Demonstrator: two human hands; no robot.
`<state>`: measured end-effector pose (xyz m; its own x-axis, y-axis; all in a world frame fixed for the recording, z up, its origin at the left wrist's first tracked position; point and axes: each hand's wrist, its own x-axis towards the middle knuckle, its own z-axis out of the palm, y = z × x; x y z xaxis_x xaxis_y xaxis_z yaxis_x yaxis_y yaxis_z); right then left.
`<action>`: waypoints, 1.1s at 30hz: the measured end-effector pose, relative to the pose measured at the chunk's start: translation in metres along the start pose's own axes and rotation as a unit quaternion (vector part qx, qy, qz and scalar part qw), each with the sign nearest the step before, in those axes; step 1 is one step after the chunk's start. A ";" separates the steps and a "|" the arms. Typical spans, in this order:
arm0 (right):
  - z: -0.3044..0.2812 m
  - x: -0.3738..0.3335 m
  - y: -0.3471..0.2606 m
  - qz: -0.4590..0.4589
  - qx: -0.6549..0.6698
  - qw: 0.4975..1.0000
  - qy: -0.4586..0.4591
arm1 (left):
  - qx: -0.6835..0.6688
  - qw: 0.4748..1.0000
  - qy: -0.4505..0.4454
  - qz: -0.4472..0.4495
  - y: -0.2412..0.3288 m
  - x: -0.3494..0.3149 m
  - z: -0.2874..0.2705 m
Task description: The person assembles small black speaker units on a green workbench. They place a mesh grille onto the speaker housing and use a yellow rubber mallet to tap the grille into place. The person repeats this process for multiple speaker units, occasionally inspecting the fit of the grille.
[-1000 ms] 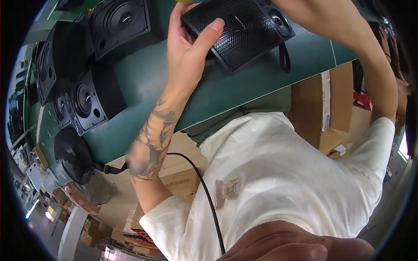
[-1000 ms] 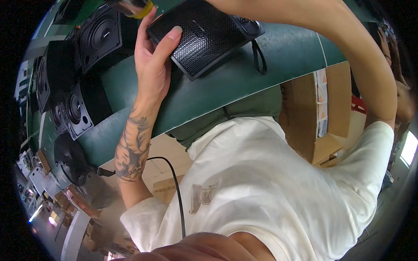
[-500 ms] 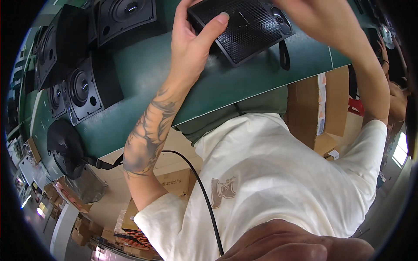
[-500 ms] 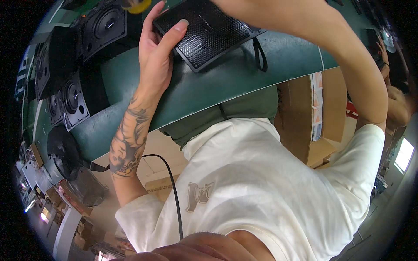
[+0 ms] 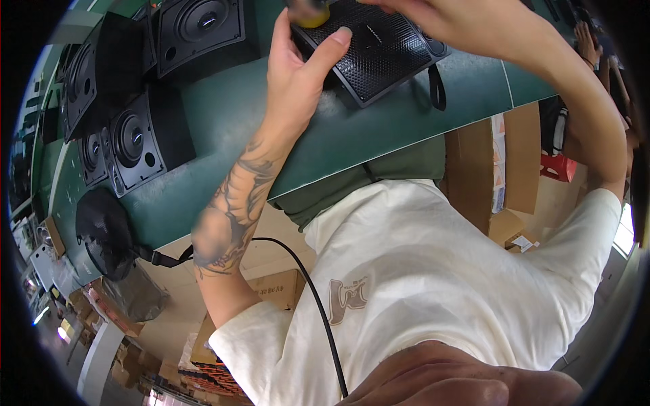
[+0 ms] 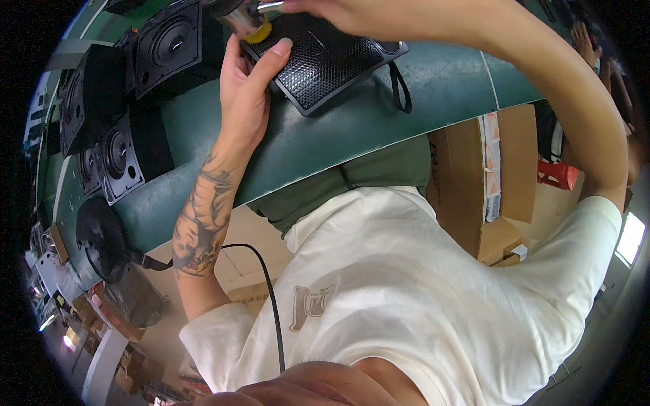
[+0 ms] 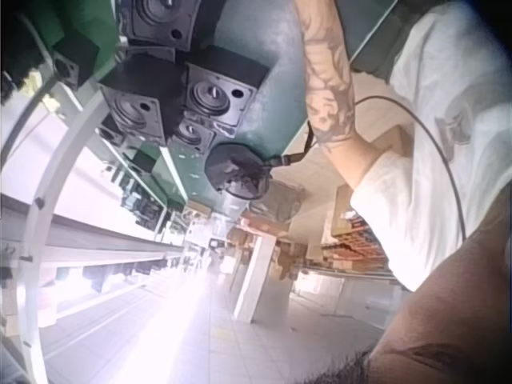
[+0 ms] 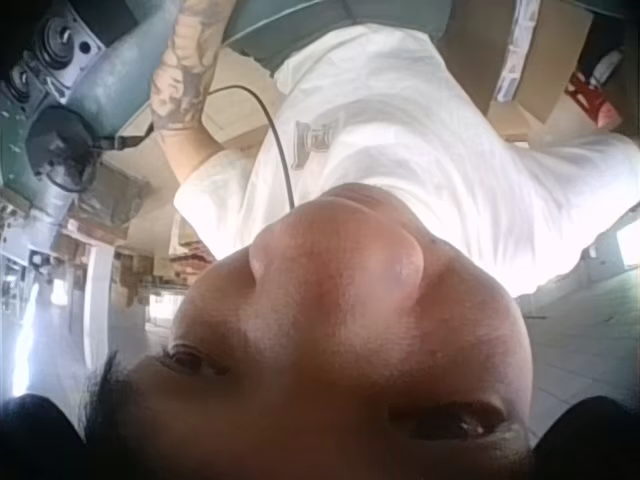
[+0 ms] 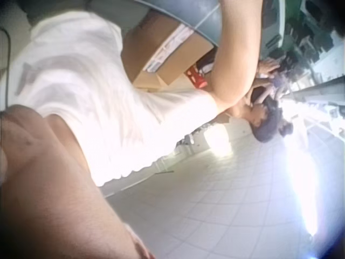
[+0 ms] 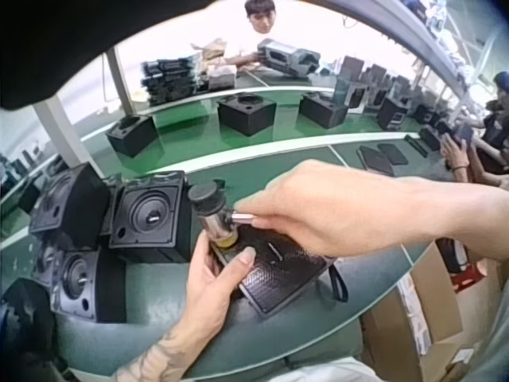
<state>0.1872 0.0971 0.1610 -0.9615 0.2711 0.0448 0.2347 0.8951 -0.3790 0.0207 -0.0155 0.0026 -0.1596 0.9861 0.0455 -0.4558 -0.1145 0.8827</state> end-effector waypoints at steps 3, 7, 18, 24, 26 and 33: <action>-0.014 -0.006 -0.006 0.065 0.019 0.998 -0.001 | -0.033 0.999 0.024 -0.007 -0.005 0.002 -0.016; -0.007 -0.033 -0.012 0.028 0.007 0.998 0.060 | -0.172 0.984 0.052 -0.016 -0.010 0.006 -0.026; 0.002 -0.061 -0.017 0.010 -0.017 1.000 0.012 | -0.078 0.995 0.060 -0.032 0.008 0.004 -0.007; 0.002 -0.121 0.001 0.067 0.024 0.990 0.121 | -0.038 0.997 0.027 -0.056 0.012 0.010 -0.006; 0.023 -0.131 0.014 0.055 0.050 0.992 0.104 | -0.006 0.998 0.039 -0.052 0.014 0.004 -0.004; 0.031 -0.156 0.023 0.121 0.129 0.973 0.149 | 0.059 0.996 0.053 -0.043 0.015 0.004 -0.006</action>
<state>0.3385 0.0642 0.1167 -0.7890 0.5883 0.1773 0.3689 0.6843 -0.6290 0.0077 -0.0141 0.0126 -0.2186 0.9728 -0.0767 -0.3660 -0.0089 0.9306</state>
